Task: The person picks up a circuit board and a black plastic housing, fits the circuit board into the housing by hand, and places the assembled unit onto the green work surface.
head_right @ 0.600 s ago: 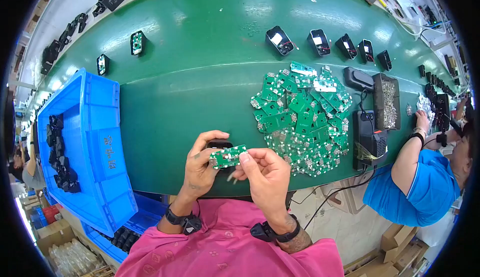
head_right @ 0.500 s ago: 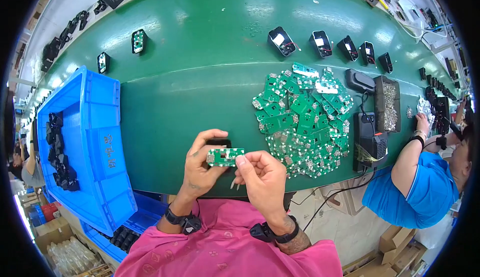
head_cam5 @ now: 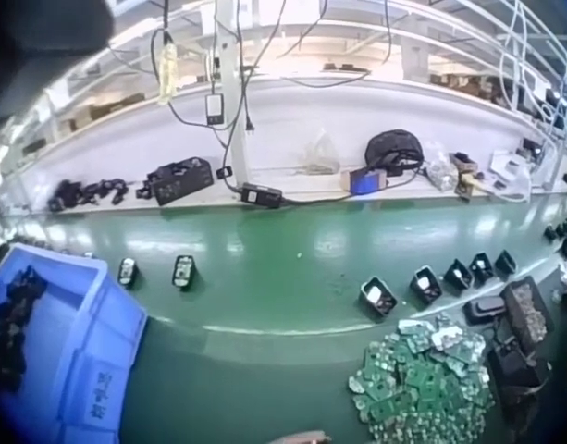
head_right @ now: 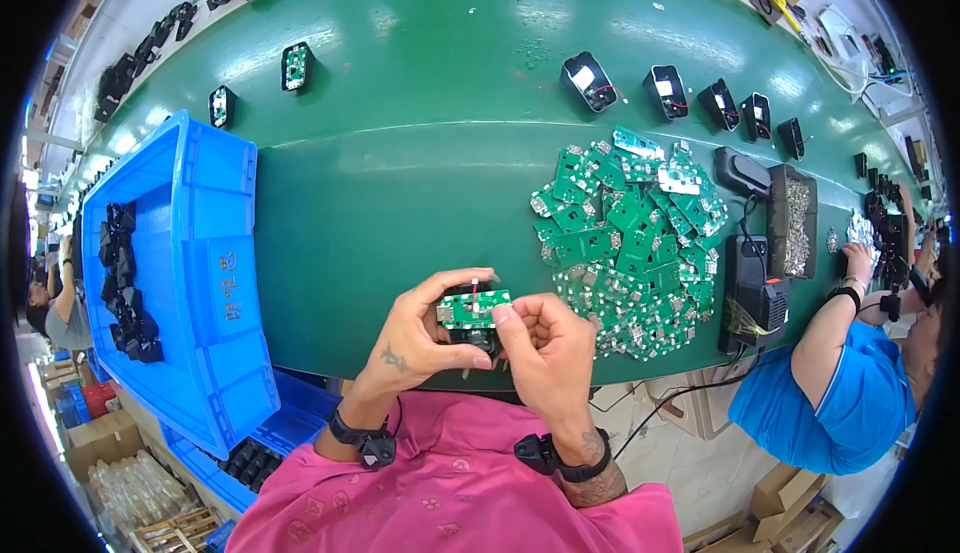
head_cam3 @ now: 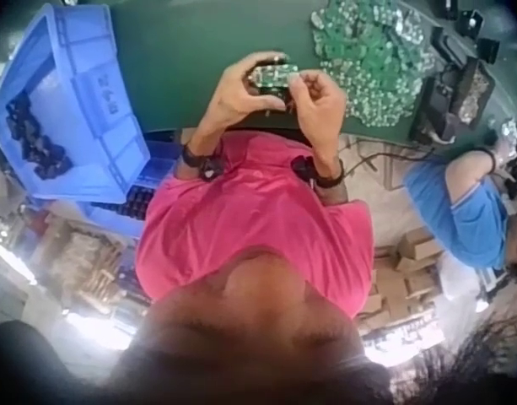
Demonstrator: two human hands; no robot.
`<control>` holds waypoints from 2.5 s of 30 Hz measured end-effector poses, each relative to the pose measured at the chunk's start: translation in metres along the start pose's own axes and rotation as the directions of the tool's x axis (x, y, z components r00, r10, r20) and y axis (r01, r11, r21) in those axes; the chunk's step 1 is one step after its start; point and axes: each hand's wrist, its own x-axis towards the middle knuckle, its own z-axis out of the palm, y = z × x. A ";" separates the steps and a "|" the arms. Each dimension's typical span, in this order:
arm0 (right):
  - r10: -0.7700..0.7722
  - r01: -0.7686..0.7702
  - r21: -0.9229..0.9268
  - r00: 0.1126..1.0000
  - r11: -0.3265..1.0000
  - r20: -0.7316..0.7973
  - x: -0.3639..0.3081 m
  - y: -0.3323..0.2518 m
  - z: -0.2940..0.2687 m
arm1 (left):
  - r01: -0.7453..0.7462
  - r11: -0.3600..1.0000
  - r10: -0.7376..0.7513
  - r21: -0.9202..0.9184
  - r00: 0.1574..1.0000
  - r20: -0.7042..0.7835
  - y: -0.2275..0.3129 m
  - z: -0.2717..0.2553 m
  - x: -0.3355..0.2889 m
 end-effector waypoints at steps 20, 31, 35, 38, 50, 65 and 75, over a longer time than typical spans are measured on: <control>-0.112 0.109 -0.112 0.994 0.988 -0.017 -0.002 -0.004 -0.006 | -0.078 0.995 0.075 -0.066 0.996 -0.042 0.002 0.007 -0.001; 0.000 -0.009 0.173 0.998 0.985 0.055 -0.009 -0.017 -0.001 | -0.155 0.983 0.168 0.094 0.974 -0.151 -0.007 0.022 -0.001; -0.060 0.057 0.126 0.998 0.990 0.017 -0.013 -0.013 0.003 | -0.165 0.979 0.180 0.118 0.975 -0.131 -0.009 0.023 -0.002; -0.378 0.349 -0.270 0.923 0.898 -0.066 -0.014 -0.004 0.003 | -0.248 0.945 0.287 0.216 0.942 -0.176 -0.006 0.027 -0.003; -0.427 0.544 -0.505 0.839 0.670 0.337 0.000 -0.036 -0.020 | -0.400 0.744 0.534 0.535 0.837 -0.117 0.008 0.031 -0.008; -0.290 0.535 -0.542 0.831 0.648 0.474 0.005 -0.038 -0.036 | -0.395 0.515 0.559 0.761 0.827 0.051 0.007 0.033 -0.007; -0.313 0.479 -0.601 0.877 0.640 0.365 0.004 -0.031 -0.021 | -0.312 0.393 0.606 0.865 0.795 0.011 0.002 0.041 -0.006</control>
